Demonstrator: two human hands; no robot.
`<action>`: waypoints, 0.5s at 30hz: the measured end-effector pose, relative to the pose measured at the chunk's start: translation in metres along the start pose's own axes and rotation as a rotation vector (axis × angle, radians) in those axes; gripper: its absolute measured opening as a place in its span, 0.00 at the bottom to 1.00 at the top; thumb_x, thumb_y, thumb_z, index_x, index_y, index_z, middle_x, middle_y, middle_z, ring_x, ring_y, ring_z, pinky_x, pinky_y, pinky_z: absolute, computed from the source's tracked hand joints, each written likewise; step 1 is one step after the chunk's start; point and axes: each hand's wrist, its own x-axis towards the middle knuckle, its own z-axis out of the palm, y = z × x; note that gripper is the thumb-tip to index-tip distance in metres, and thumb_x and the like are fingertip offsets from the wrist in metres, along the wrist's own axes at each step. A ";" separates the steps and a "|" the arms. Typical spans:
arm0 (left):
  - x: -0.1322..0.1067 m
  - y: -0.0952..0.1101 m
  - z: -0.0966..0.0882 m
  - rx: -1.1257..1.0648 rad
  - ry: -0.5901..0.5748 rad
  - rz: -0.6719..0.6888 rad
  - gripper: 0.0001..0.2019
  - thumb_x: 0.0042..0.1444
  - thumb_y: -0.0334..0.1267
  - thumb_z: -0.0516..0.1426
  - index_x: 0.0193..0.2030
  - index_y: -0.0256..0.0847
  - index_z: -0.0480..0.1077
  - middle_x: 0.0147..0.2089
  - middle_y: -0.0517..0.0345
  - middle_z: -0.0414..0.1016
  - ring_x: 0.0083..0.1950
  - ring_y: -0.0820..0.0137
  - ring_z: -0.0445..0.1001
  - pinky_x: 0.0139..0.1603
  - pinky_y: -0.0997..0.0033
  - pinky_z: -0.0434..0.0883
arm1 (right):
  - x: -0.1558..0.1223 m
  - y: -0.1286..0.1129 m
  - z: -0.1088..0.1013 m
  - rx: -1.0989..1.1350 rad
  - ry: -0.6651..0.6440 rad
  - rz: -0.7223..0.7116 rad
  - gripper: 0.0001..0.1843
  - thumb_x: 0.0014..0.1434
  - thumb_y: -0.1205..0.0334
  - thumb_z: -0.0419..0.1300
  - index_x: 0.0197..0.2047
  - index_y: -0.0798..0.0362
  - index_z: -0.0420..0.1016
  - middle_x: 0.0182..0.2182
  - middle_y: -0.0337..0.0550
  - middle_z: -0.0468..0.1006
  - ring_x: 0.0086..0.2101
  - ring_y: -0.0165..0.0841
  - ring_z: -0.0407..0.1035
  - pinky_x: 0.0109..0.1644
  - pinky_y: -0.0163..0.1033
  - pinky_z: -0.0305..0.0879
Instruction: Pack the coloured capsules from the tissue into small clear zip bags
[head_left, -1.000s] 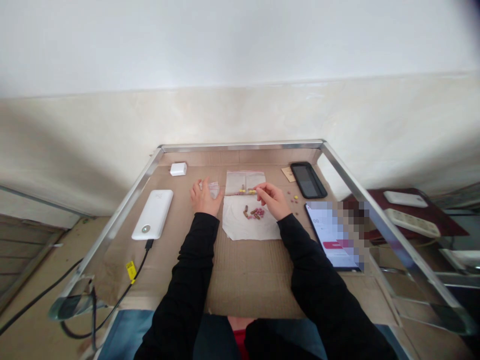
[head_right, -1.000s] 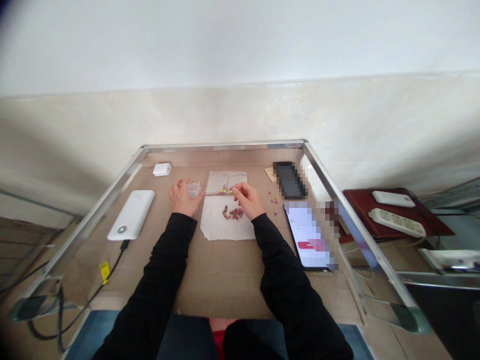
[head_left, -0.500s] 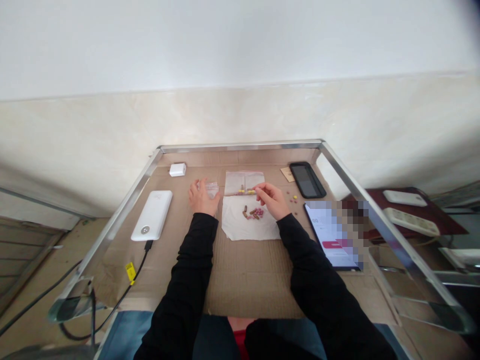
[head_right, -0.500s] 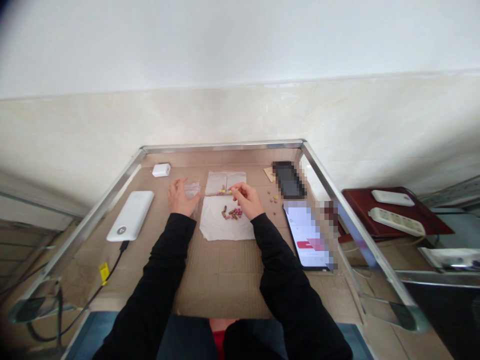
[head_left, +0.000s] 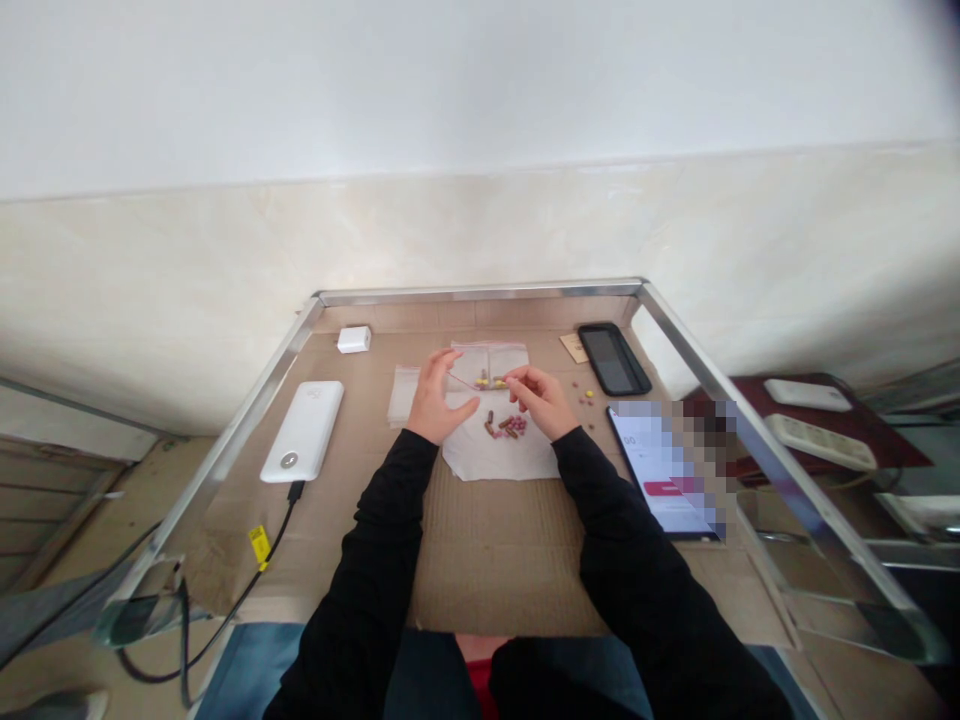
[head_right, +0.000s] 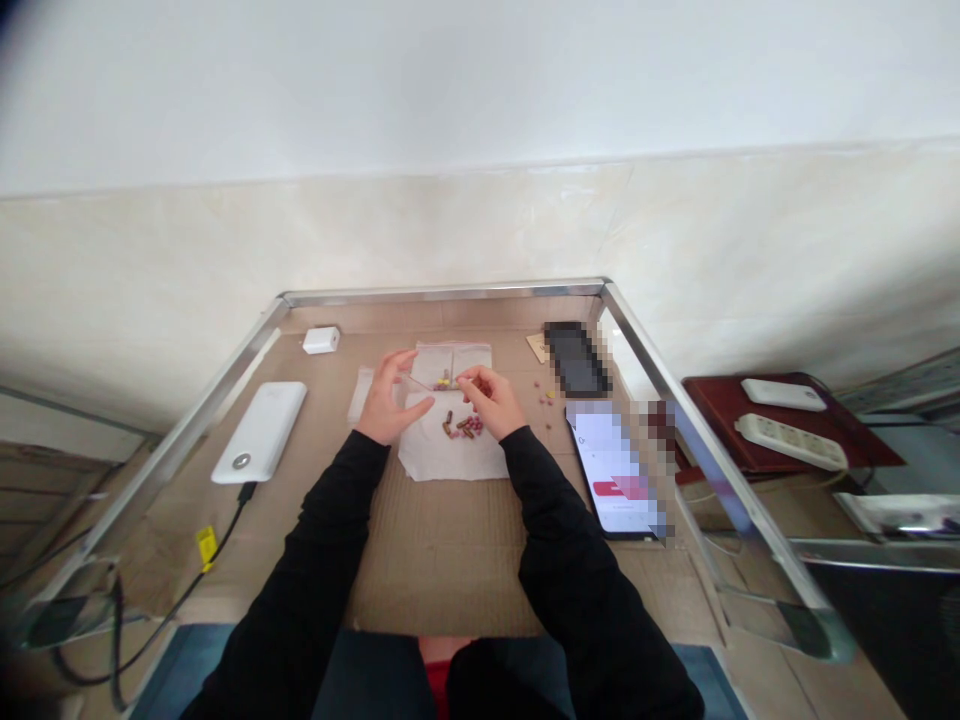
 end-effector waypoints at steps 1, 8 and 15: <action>-0.001 0.003 0.002 -0.020 -0.048 0.045 0.31 0.40 0.35 0.58 0.54 0.41 0.54 0.55 0.49 0.55 0.54 0.64 0.60 0.50 0.62 0.64 | -0.001 0.000 0.001 -0.031 -0.020 -0.009 0.15 0.51 0.51 0.54 0.32 0.56 0.68 0.18 0.35 0.64 0.18 0.22 0.55 0.21 0.30 0.52; -0.005 0.012 0.015 -0.006 -0.174 0.170 0.32 0.39 0.34 0.58 0.55 0.39 0.55 0.54 0.47 0.57 0.57 0.62 0.57 0.56 0.58 0.59 | -0.006 0.005 0.006 -0.315 -0.176 -0.072 0.12 0.48 0.53 0.57 0.30 0.55 0.69 0.16 0.32 0.59 0.17 0.22 0.54 0.21 0.29 0.49; -0.007 0.015 0.016 0.026 -0.210 0.174 0.31 0.39 0.34 0.57 0.54 0.40 0.56 0.55 0.47 0.57 0.57 0.60 0.57 0.55 0.56 0.59 | -0.005 0.007 0.007 -0.393 -0.157 -0.102 0.11 0.48 0.55 0.57 0.30 0.54 0.69 0.16 0.31 0.59 0.18 0.23 0.54 0.23 0.30 0.48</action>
